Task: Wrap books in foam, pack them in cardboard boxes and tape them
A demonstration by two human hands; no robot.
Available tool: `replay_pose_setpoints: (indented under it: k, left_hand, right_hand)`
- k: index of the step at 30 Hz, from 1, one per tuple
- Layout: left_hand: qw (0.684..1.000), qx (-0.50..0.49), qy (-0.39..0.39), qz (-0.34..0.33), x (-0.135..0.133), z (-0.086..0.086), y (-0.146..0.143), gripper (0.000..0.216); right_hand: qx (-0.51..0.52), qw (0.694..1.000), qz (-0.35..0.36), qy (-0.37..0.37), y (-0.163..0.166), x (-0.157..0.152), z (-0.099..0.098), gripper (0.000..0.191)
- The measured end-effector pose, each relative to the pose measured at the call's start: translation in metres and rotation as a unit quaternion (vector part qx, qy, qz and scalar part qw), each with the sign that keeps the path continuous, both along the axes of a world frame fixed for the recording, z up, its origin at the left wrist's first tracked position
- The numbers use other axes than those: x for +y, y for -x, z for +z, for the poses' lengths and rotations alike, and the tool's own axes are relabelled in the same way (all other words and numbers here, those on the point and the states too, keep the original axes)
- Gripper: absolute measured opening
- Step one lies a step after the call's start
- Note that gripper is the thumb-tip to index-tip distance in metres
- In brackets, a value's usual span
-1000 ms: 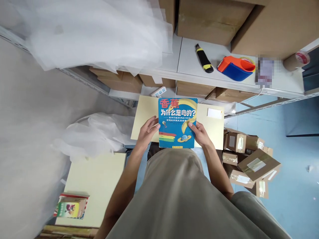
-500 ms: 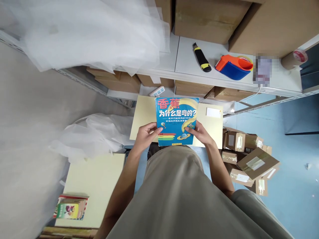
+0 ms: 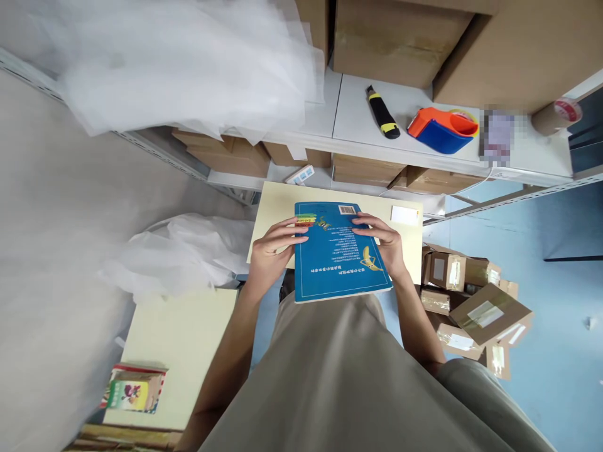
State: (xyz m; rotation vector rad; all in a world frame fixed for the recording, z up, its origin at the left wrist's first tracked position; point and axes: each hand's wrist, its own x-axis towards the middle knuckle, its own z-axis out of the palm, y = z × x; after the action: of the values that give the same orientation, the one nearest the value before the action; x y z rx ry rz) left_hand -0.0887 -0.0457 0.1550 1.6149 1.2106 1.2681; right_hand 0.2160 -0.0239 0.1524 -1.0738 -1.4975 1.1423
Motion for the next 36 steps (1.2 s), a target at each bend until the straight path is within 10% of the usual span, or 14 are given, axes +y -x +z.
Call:
replay_pose_setpoints:
  k: [12,18,36]
  left_hand:
    - [0.977,-0.119,0.164,0.062,-0.016,-0.022,0.007,0.056]
    - [0.976,-0.096,0.188,0.058,-0.021,-0.024,0.011,0.048]
    - [0.96,-0.111,0.234,0.104,-0.027,-0.024,-0.004,0.057]
  right_hand:
    - [0.024,0.995,-0.027,0.093,-0.002,-0.011,-0.024,0.086]
    - [0.002,0.995,-0.003,0.098,0.001,-0.009,-0.029,0.053]
    - [-0.008,0.988,-0.03,0.154,0.02,-0.023,-0.032,0.072]
